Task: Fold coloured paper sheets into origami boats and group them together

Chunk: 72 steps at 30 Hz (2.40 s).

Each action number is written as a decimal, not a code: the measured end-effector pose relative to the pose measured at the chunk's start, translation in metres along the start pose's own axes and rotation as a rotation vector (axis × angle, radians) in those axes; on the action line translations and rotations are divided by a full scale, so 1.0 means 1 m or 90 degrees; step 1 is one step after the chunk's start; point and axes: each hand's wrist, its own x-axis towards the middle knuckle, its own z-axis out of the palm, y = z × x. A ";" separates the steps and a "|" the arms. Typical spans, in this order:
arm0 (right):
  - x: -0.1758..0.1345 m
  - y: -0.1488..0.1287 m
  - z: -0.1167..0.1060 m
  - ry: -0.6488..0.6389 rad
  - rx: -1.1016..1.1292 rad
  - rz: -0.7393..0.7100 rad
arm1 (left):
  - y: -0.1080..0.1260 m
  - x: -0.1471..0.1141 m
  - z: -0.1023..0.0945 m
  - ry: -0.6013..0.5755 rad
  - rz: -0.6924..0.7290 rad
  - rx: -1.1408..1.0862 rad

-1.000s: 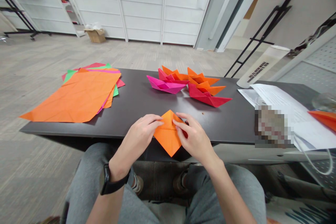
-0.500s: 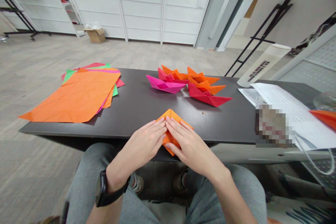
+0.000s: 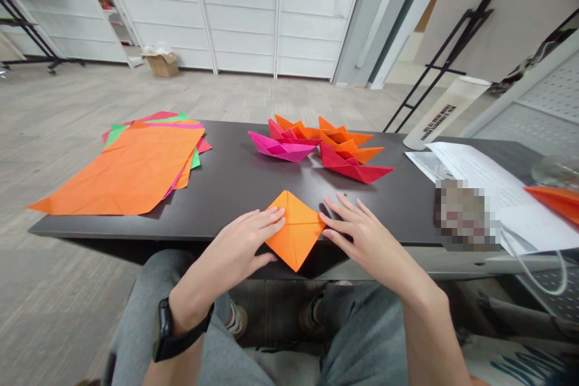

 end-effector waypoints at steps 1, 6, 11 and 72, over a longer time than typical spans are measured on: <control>0.000 -0.001 -0.003 0.026 0.010 -0.002 | -0.001 -0.002 -0.002 0.012 0.016 0.001; 0.006 -0.030 -0.014 0.357 0.103 0.052 | 0.005 -0.002 -0.014 0.185 -0.113 -0.023; 0.014 -0.068 0.005 0.310 0.166 0.027 | 0.020 0.012 -0.002 0.348 -0.403 -0.100; 0.031 -0.036 0.047 0.241 0.236 0.077 | -0.010 0.008 -0.002 0.184 -0.191 -0.142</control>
